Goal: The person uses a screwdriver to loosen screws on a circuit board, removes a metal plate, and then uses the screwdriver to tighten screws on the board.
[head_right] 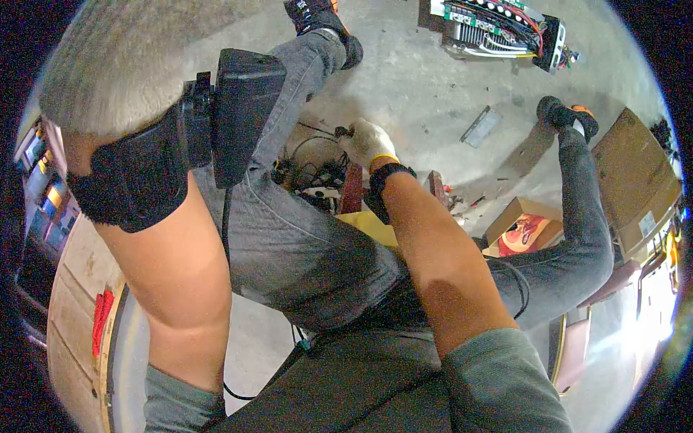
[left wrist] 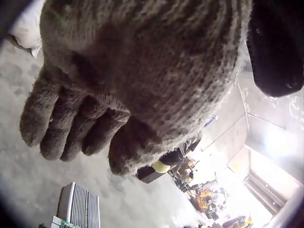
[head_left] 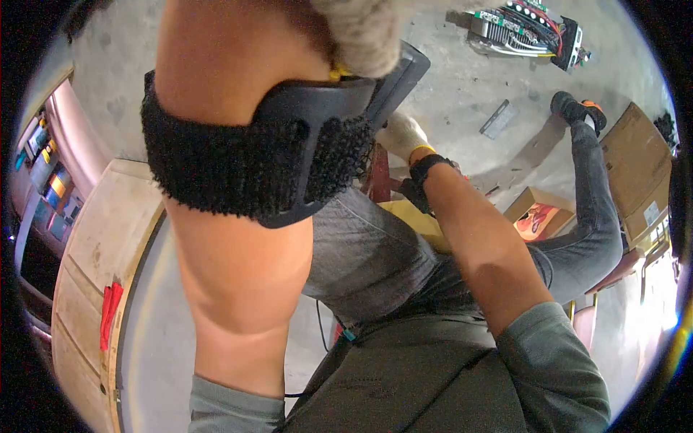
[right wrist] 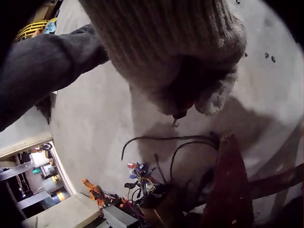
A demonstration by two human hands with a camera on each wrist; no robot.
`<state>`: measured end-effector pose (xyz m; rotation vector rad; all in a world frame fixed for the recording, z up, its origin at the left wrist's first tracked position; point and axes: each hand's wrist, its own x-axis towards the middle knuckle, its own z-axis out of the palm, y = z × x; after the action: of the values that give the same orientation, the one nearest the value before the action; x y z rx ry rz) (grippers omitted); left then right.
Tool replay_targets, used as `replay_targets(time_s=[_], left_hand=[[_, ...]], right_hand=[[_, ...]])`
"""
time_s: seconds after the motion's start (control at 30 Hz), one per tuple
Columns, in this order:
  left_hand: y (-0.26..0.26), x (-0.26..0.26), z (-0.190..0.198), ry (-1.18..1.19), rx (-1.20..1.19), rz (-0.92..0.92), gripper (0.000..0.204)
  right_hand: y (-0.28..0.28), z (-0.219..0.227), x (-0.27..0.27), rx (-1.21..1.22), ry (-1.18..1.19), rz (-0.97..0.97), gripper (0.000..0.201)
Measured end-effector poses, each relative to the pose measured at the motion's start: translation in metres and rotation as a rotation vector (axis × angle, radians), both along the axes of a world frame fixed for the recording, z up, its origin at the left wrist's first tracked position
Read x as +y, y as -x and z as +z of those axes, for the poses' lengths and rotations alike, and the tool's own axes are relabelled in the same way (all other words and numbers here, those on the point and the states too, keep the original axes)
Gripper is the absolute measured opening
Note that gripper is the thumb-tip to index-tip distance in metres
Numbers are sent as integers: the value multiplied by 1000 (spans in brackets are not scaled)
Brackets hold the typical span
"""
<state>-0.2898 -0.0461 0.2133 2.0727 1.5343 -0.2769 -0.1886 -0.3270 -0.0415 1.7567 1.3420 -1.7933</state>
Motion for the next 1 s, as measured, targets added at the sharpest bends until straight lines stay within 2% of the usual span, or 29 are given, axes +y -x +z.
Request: replay_targets(time_s=[0.07,0.17,0.23,0.3,0.37,0.47,0.53,0.57,0.6,0.67,0.7,0.8,0.87,0.9,0.93,1.0], left_hand=[[5,-5,-10,-48,-33,-29,25],[13,-17,-22,-121,-69,-72,25],[18,-22,-30,-178,-92,-108,25],[19,-25,-36,-238,-118,-145,24],[21,-28,-42,-295,-144,-181,24],[24,-35,-52,-375,-179,-233,24],[24,-38,-52,-435,-203,-268,24],[23,-37,-54,-470,-216,-286,24],[21,-35,-54,-506,-230,-304,24],[18,-34,-51,-586,-262,-342,24],[16,-33,-48,-630,-280,-361,24],[-1,-19,-35,-779,-343,-415,24],[-24,-10,-4,-123,-215,-147,23],[-28,-10,21,14,-213,-70,21],[-30,-10,18,-39,-203,-79,22],[-20,-11,-19,-125,-341,-246,37]], right_hand=[[1,-24,-10,35,-78,114,46],[-1,-38,-23,56,-171,128,44],[-4,-76,-51,89,-261,104,43],[-4,-67,-42,120,-354,80,43],[-8,-57,-33,71,-228,76,44],[-15,-54,-28,117,-237,144,45],[-19,-105,-65,148,-312,138,45],[-16,-96,-55,176,-391,131,44],[-45,-81,-45,173,-399,133,44],[-39,26,22,104,-43,-117,43],[-48,39,30,156,16,-183,44],[-77,78,53,157,-55,-240,46],[-100,120,72,107,-72,-268,45],[-116,124,71,105,-111,-266,44],[-134,129,70,103,-149,-266,44],[-162,168,76,69,-151,-339,43]])
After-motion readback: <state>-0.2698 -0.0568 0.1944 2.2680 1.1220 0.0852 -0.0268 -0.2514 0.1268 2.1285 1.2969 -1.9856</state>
